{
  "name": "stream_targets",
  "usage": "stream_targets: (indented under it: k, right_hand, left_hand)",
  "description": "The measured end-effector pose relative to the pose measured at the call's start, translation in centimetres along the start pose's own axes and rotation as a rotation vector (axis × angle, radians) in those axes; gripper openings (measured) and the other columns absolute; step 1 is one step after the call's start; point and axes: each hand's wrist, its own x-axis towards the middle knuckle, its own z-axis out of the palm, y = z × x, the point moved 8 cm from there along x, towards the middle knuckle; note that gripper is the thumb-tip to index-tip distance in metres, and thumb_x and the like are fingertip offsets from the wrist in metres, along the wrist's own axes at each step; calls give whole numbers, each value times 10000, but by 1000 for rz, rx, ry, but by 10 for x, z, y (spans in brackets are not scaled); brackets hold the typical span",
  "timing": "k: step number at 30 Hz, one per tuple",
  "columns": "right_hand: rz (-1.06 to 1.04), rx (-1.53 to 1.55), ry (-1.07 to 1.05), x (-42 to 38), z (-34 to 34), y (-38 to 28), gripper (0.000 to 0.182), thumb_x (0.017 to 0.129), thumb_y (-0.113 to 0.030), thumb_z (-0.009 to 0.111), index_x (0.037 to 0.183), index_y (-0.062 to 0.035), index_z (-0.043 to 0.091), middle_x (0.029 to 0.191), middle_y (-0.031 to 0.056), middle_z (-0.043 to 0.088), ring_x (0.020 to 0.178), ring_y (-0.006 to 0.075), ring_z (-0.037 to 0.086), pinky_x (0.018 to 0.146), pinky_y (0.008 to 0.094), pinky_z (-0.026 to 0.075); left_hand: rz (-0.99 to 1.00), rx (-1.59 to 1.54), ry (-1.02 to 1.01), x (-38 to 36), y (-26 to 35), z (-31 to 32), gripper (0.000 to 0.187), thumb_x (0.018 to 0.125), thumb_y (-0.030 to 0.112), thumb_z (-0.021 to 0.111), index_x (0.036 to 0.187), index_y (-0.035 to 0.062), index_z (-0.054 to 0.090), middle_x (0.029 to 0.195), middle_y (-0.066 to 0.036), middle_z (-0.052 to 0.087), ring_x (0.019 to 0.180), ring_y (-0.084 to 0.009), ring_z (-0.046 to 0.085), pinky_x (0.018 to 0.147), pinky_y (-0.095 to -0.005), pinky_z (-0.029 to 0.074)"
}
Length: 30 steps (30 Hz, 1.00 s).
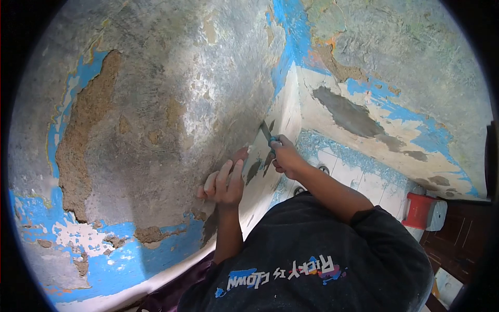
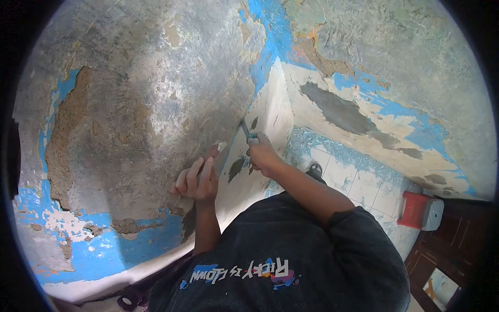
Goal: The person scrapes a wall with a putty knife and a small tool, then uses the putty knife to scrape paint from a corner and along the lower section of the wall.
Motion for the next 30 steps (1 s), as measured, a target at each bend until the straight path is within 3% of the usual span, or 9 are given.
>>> stream_targets:
  k: [2, 7, 10, 13, 16, 19, 22, 25, 30]
  right_hand:
    - [-24, 33, 21, 34, -19, 8, 204, 1063, -241, 468, 1244, -147, 485, 794, 69, 503, 536, 143, 407, 430, 316, 308]
    - [-46, -16, -29, 1, 1, -2, 224, 1056, -262, 495, 1247, -144, 495, 839, 83, 536, 553, 145, 440, 438, 320, 331]
    - [-111, -37, 97, 32, -18, 1, 231, 1056, -264, 490, 1251, -139, 492, 857, 87, 539, 555, 145, 440, 437, 321, 331]
    - [-80, -4, 59, 38, -20, -4, 238, 1059, -262, 481, 1261, -135, 484, 853, 89, 524, 561, 146, 436, 443, 329, 348]
    - [-50, 34, 7, 0, 3, -3, 188, 1066, -267, 474, 1229, -174, 482, 755, 24, 470, 520, 90, 340, 436, 271, 243]
    - [-38, 58, 43, 24, -11, -2, 180, 1067, -264, 453, 1224, -176, 468, 775, 20, 475, 523, 87, 337, 438, 261, 244]
    - [2, 114, 17, 13, -1, -3, 170, 1068, -261, 447, 1212, -174, 466, 775, 20, 475, 521, 87, 336, 436, 260, 251]
    - [20, 100, 26, 8, 0, 3, 162, 1068, -261, 445, 1201, -171, 471, 774, 22, 474, 521, 89, 339, 437, 260, 259]
    - [-15, 63, -5, 9, 1, -7, 157, 1068, -259, 446, 1194, -172, 478, 768, 19, 471, 521, 89, 341, 440, 257, 260]
  left_hand:
    - [-8, 16, -1, 1, 4, 2, 196, 850, 205, 795, 936, 378, 760, 1066, 186, 685, 993, -114, 513, 913, -369, 293]
    - [3, 29, 27, -1, 1, 2, 169, 911, 237, 729, 947, 400, 752, 1063, 206, 681, 972, -97, 514, 908, -366, 293]
    - [6, 30, 20, 3, 3, 2, 178, 912, 229, 724, 954, 399, 754, 1065, 204, 680, 972, -97, 515, 914, -372, 292]
    - [5, 17, 2, 3, 4, 1, 179, 836, 207, 824, 911, 360, 768, 1047, 169, 693, 963, -137, 535, 914, -370, 306]
    - [0, 2, 6, 1, 3, 1, 176, 837, 212, 823, 913, 361, 769, 1050, 168, 696, 962, -139, 536, 924, -372, 307]
    - [-12, 29, 7, 1, 2, 3, 179, 927, 239, 713, 975, 405, 757, 1058, 204, 679, 953, -96, 523, 910, -366, 294]
    - [-1, 24, 18, -1, 2, 3, 185, 924, 234, 717, 978, 406, 757, 1057, 206, 679, 955, -93, 525, 906, -364, 296]
    - [-4, 18, -15, 1, 2, 3, 212, 814, 191, 823, 927, 365, 778, 1053, 178, 698, 982, -138, 527, 937, -375, 301]
    - [-5, 4, 10, 3, 3, 4, 208, 811, 186, 829, 904, 362, 771, 1046, 179, 696, 984, -130, 523, 928, -377, 300]
